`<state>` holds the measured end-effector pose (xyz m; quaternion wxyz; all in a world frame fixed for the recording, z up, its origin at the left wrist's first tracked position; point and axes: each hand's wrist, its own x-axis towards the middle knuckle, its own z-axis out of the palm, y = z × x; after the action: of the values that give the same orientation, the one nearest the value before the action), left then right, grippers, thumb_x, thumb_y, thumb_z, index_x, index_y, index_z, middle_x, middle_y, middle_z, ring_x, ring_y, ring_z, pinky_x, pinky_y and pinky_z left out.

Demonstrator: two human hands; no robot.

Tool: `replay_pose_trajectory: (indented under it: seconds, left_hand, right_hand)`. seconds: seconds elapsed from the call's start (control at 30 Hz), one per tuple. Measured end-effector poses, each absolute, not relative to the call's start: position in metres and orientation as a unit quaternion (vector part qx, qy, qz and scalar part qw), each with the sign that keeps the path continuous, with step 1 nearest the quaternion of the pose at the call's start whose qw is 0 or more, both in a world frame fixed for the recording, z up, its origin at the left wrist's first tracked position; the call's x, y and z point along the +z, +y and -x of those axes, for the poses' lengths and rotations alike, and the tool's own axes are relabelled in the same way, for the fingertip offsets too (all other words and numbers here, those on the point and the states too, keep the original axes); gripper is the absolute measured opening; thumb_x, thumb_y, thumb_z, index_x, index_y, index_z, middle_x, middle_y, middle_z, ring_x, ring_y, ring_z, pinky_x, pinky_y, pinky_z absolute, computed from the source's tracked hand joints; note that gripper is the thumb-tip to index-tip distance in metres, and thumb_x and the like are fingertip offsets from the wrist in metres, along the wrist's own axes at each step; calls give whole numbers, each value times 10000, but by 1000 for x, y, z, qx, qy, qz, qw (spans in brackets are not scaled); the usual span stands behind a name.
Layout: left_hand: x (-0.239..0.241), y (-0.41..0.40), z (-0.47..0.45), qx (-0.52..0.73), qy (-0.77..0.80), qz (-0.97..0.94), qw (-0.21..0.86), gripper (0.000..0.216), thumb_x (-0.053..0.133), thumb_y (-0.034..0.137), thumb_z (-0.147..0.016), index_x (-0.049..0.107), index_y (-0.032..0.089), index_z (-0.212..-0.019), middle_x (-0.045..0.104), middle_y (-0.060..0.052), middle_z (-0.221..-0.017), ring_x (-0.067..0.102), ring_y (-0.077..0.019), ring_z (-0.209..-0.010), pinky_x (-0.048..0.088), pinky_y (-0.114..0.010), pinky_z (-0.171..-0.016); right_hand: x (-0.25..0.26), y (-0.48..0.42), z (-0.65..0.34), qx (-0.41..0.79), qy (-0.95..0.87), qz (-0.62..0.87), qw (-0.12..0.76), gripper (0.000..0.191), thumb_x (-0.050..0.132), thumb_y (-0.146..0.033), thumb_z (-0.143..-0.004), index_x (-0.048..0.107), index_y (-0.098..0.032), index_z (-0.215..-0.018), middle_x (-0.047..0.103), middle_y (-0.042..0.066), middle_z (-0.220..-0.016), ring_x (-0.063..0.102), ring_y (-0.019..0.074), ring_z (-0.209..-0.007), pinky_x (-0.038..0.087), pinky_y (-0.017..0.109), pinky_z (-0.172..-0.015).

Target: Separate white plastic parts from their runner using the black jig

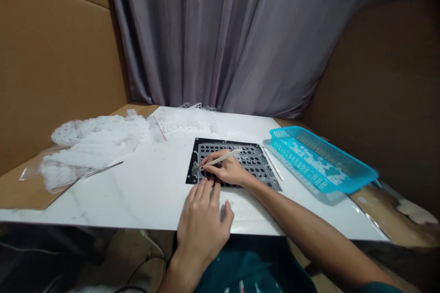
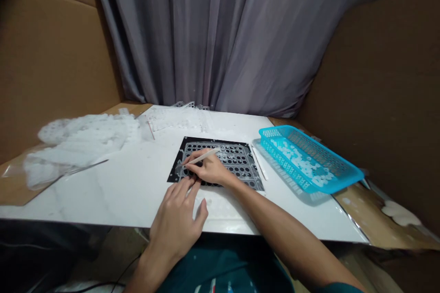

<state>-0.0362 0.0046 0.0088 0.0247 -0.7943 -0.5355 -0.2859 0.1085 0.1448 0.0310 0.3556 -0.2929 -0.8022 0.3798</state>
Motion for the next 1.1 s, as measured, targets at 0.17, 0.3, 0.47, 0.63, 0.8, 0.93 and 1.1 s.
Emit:
replay_pose_trajectory:
  seconds: [0.17, 0.3, 0.47, 0.63, 0.8, 0.93, 1.1]
  left_hand:
    - [10, 5, 36, -287, -534, 795, 32, 487, 557, 297, -1016, 636, 120, -1462, 677, -173, -1417, 599, -347, -1368, 486, -536, -1168]
    - [9, 4, 37, -286, -527, 799, 44, 480, 547, 274, -1019, 631, 121, -1466, 684, -174, -1394, 611, -348, -1346, 495, -540, -1151]
    - [8, 6, 38, -273, -513, 811, 66, 455, 514, 245, -1045, 626, 117, -1467, 680, -183, -1392, 612, -355, -1348, 500, -543, -1135]
    - [7, 8, 39, -266, -505, 818, 68, 430, 477, 234, -1075, 624, 122, -1464, 672, -175, -1426, 609, -340, -1356, 500, -539, -1139]
    - [1, 7, 40, -266, -509, 816, 70, 456, 460, 262, -1088, 584, 159, -1514, 633, -164, -1490, 570, -341, -1403, 500, -561, -1141]
    - [-1, 7, 37, -282, -516, 803, 93, 560, 490, 283, -1069, 475, 203, -1623, 476, -175, -1657, 462, -362, -1523, 464, -589, -1184]
    - [-1, 6, 34, -271, -526, 800, 101, 566, 500, 314, -1068, 497, 173, -1616, 465, -193, -1666, 446, -385, -1538, 427, -609, -1218]
  right_hand:
    - [20, 150, -104, 449, -711, 356, 406, 123, 825, -316, -873, 792, -202, -839, 838, 83, -987, 777, 233, -900, 624, 356, -786]
    - [12, 155, -104, 503, -658, 366, 424, 167, 868, -345, -826, 793, -197, -846, 841, 95, -996, 788, 242, -901, 643, 380, -828]
    - [9, 159, -98, 490, -657, 381, 429, 182, 866, -337, -798, 795, -181, -861, 841, 96, -964, 767, 218, -838, 628, 343, -771]
    - [16, 170, -102, 428, -644, 403, 490, 223, 820, -385, -852, 757, -171, -867, 830, 106, -945, 752, 212, -821, 616, 350, -769]
    - [55, 165, -162, 91, -773, 410, 476, 196, 618, -345, -1043, 768, -222, -1072, 802, 110, -1118, 718, 265, -1069, 553, 430, -1004]
    - [79, 159, -237, -154, -709, 532, 436, 280, 478, -291, -1095, 734, -209, -1172, 764, 148, -1213, 664, 297, -1143, 487, 417, -1013]
    - [79, 169, -299, -256, -533, 732, 338, 211, 556, -213, -991, 758, -159, -1020, 751, 197, -1044, 616, 350, -1088, 445, 430, -924]
